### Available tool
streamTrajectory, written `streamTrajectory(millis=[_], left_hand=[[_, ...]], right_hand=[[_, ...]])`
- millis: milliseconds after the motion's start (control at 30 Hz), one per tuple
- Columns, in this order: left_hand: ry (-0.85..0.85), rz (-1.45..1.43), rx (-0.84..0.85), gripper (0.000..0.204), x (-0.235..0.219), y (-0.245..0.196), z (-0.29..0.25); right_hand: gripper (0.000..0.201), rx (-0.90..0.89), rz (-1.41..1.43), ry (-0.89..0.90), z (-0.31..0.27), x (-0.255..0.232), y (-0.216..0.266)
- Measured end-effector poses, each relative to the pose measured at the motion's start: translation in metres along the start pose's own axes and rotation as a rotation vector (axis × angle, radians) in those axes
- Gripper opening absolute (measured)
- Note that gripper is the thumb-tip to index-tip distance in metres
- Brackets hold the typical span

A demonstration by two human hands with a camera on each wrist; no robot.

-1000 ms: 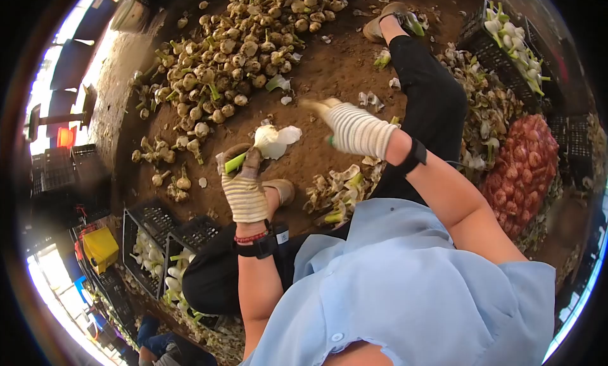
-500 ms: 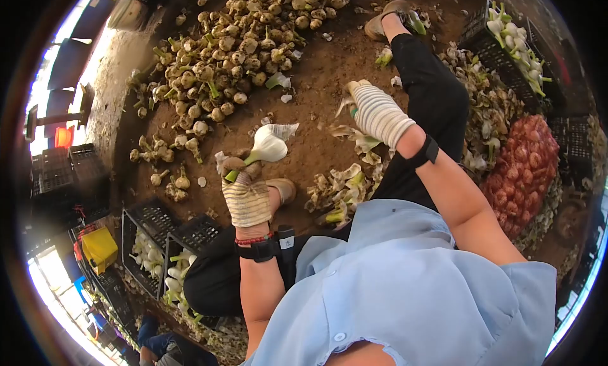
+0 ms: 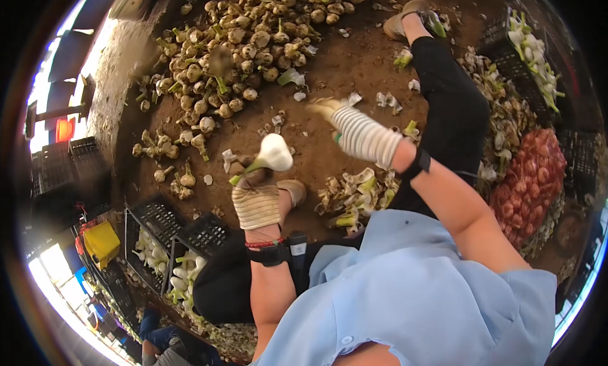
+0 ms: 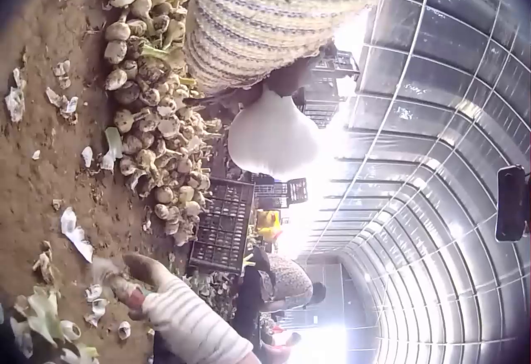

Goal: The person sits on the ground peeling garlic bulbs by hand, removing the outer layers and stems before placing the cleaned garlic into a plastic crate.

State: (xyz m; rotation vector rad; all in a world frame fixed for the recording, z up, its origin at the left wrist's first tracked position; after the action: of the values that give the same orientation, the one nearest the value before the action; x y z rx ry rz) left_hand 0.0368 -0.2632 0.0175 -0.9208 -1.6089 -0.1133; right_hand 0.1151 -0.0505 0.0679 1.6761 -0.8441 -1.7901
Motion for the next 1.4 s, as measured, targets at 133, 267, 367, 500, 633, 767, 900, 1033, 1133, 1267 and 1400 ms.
streamTrajectory(millis=[133, 267, 367, 500, 633, 767, 900, 1033, 1133, 1267, 1400], left_hand=[[-0.253, 0.316, -0.077, 0.026, 0.003, 0.01, 0.005], [-0.534, -0.035, -0.44, 0.051, -0.06, 0.043, 0.004], [-0.788, -0.085, -0.38, 0.049, -0.075, 0.035, 0.002], [-0.689, -0.112, -0.187, 0.04, -0.07, 0.004, 0.017], [-0.532, -0.117, -0.132, 0.042, -0.042, -0.013, 0.029], [-0.411, -0.231, -0.203, 0.039, -0.025, -0.011, 0.028], [-0.428, -0.05, -0.247, 0.038, -0.041, -0.006, 0.02], [-0.44, 0.258, -0.207, 0.046, -0.028, 0.002, 0.032], [-0.217, 0.383, -0.225, 0.048, 0.009, 0.023, 0.039], [-0.095, 0.64, -0.136, 0.056, 0.023, 0.029, 0.026], [0.053, 1.181, 0.11, 0.061, 0.065, 0.016, 0.007]], right_hand=[[0.049, -0.021, 0.339, 0.188, 0.034, 0.034, 0.058], [0.034, 0.239, 0.696, 0.847, 0.059, 0.087, 0.041], [0.034, 0.566, 0.472, 0.539, 0.139, 0.104, -0.031], [0.044, 0.325, -0.208, 0.36, 0.247, 0.16, -0.105], [0.058, 0.392, -0.498, 0.535, 0.269, 0.196, -0.113], [0.052, 0.36, -0.5, 0.47, 0.27, 0.198, -0.115], [0.048, 0.535, 0.129, 0.227, 0.218, 0.146, -0.097], [0.053, 0.617, 1.474, 0.189, 0.111, 0.105, -0.028], [0.053, 0.49, 1.428, 0.132, 0.064, 0.076, 0.005], [0.049, 0.399, 1.045, 0.077, 0.03, 0.04, 0.021], [0.042, 0.21, 1.04, 0.005, 0.022, 0.02, 0.027]])
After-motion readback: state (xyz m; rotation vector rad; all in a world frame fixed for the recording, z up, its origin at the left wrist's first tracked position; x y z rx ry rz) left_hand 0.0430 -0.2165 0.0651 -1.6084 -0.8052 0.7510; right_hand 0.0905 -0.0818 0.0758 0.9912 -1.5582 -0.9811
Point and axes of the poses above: each hand's wrist, its own z-axis towards the middle knuckle, its own x-axis out of the palm, y = z × x, the point moved 9 cm from there along z, towards the middle knuckle, and after that the axes turned 1 degree about y, right-handed, at the moved point
